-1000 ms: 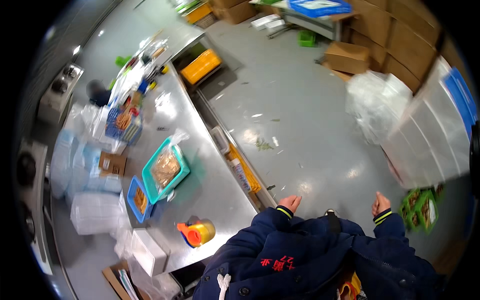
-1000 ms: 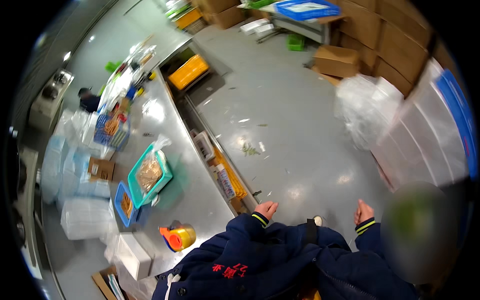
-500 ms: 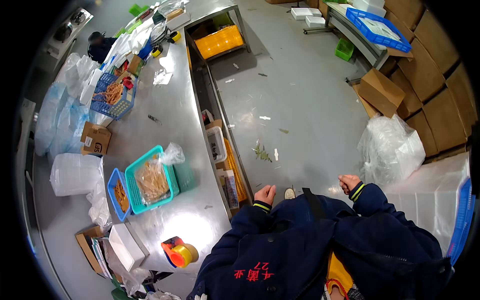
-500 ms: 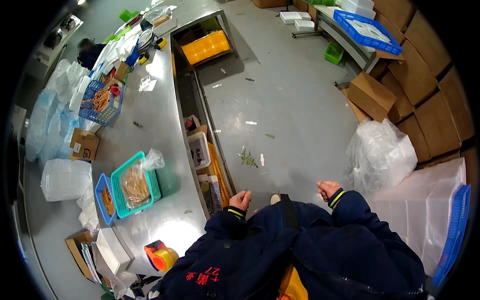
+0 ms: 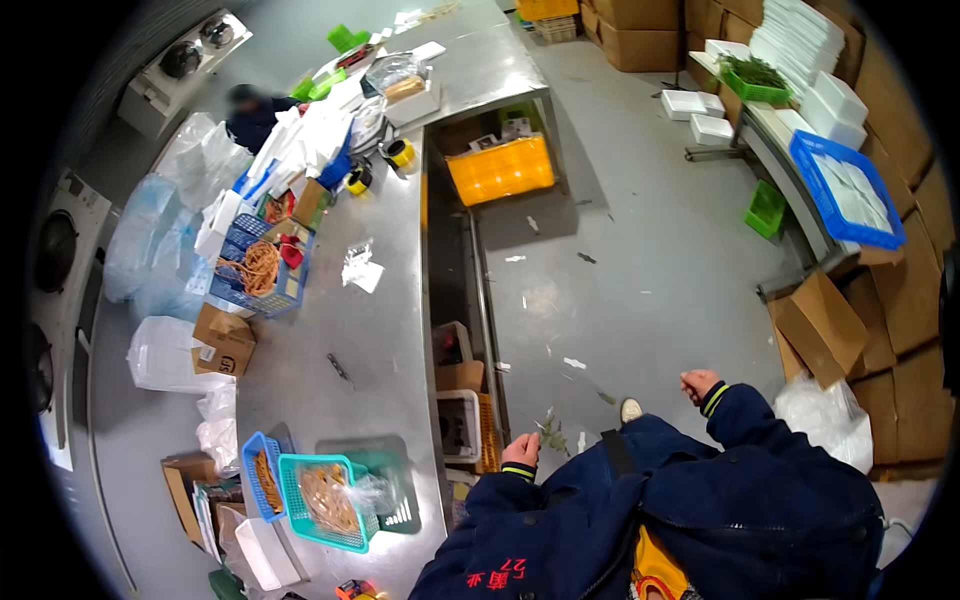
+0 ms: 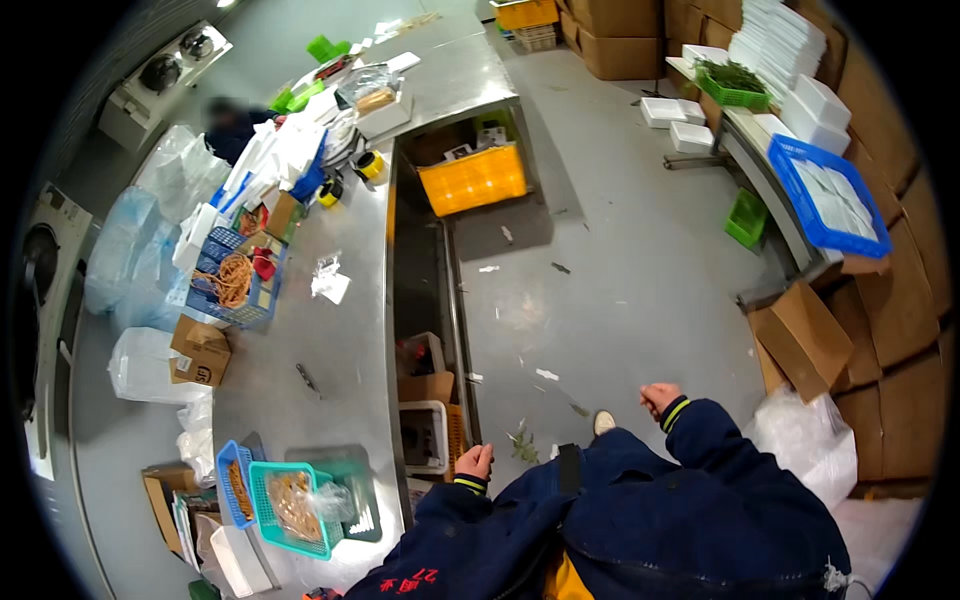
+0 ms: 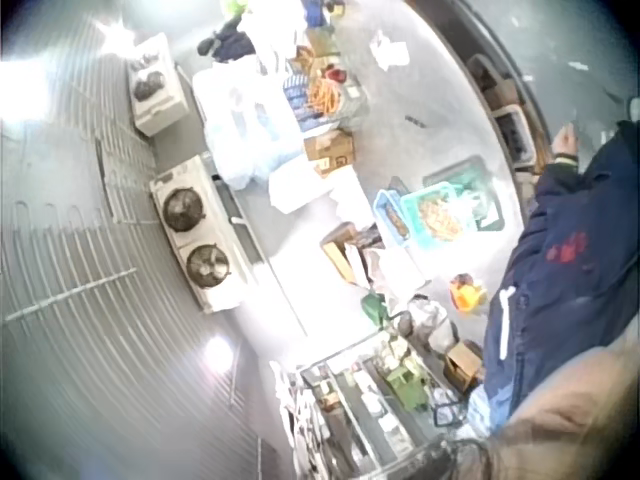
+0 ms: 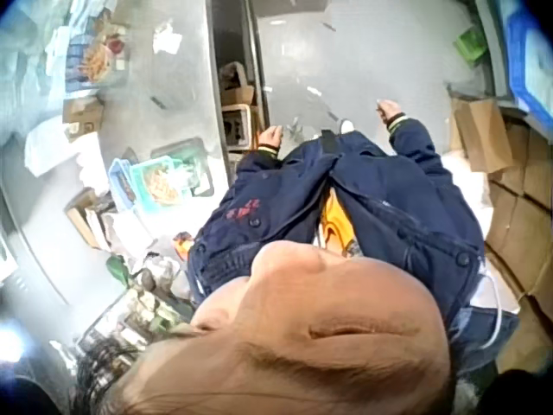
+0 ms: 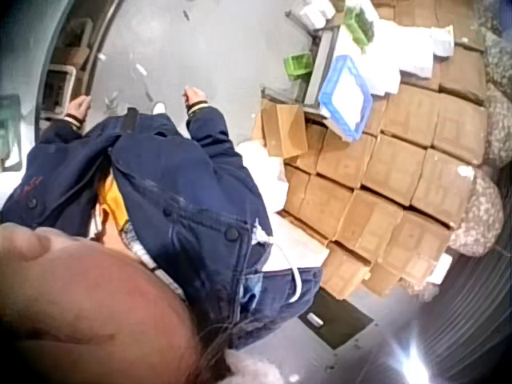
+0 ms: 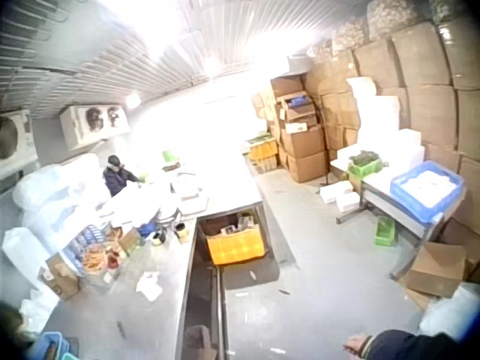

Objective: The person cleans a cluttered workspace by gathering debris from the floor and table into a plastic bag, then ties the bag closed. They also move baskets and boxes, wipe the table surface, and organize items into containers.

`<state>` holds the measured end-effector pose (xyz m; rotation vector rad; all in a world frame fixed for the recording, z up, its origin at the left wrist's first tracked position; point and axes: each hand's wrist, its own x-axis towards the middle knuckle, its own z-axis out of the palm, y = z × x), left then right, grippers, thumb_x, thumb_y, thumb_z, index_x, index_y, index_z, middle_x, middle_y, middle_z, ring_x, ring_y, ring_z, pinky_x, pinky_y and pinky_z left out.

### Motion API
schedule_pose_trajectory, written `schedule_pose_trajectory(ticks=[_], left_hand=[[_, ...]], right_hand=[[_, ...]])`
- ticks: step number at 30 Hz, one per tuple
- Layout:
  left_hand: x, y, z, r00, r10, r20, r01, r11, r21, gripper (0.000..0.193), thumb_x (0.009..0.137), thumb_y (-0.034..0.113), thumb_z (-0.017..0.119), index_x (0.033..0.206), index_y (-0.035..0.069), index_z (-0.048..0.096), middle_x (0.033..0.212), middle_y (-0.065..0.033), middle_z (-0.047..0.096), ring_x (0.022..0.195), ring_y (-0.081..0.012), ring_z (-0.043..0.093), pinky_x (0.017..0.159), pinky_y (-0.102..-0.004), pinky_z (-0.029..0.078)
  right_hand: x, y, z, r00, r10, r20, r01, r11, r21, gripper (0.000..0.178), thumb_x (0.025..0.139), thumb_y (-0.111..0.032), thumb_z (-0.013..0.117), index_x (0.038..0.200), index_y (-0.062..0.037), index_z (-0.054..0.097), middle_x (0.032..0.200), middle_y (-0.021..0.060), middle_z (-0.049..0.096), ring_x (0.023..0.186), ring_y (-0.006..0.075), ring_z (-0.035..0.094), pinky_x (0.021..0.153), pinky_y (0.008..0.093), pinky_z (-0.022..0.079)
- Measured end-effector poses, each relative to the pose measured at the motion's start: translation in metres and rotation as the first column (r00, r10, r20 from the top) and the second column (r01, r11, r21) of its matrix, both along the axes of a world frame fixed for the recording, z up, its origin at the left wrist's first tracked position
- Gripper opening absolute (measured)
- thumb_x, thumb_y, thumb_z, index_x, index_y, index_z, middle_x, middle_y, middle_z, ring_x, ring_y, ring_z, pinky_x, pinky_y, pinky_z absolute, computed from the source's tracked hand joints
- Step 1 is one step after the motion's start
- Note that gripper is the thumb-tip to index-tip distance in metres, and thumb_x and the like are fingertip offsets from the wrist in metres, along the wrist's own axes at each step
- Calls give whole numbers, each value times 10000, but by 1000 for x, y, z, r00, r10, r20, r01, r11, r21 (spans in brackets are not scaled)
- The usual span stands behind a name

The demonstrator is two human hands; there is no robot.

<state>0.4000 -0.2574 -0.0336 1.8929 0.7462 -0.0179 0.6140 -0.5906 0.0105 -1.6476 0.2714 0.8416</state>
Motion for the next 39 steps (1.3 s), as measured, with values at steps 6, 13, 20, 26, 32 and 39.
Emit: schedule_pose_trajectory(ticks=[6,13,20,26,32,39], left_hand=[[62,43,15,973,217,-79,-229,949,-215,339,811,294,505,607,23,516,451,-27,439,424,-103,446,423,-265,360],[170,151,20,904,426,17,-422,900,-107,340,812,306,507,602,39,516,434,-18,448,366,-97,445,371,-243,365],[309,328,23,896,409,175,-429,898,95,313,813,266,506,609,29,507,484,-65,470,451,-133,444,462,-292,376],[456,431,65,815,471,338,-472,878,-85,122,790,167,544,756,51,527,506,3,478,407,-59,423,411,-214,358],[603,522,88,865,391,314,-376,920,-111,196,802,121,512,971,28,477,573,-36,502,451,-78,459,396,-208,391],[766,612,84,856,431,287,-373,897,-236,255,789,104,535,1021,15,476,682,-51,526,582,-94,523,432,-213,419]], right_hand=[[176,141,60,967,226,117,-234,970,63,272,779,-261,542,623,-38,525,474,4,430,364,84,357,344,227,275],[287,332,37,865,482,139,-498,860,111,251,762,-268,564,685,-29,554,509,8,455,409,77,374,374,212,299],[384,467,32,849,528,12,-527,846,76,189,772,-216,551,853,-46,562,627,49,565,465,103,481,432,230,397],[524,572,72,908,419,18,-416,896,153,214,797,-214,519,914,-35,533,693,96,585,514,141,547,442,228,429],[694,699,68,936,346,66,-352,916,193,305,794,-235,526,1021,-35,489,871,158,571,577,208,586,469,265,465],[931,881,40,904,300,306,-290,954,-79,502,728,-342,571,1113,-37,465,929,106,560,659,210,599,497,310,472]])
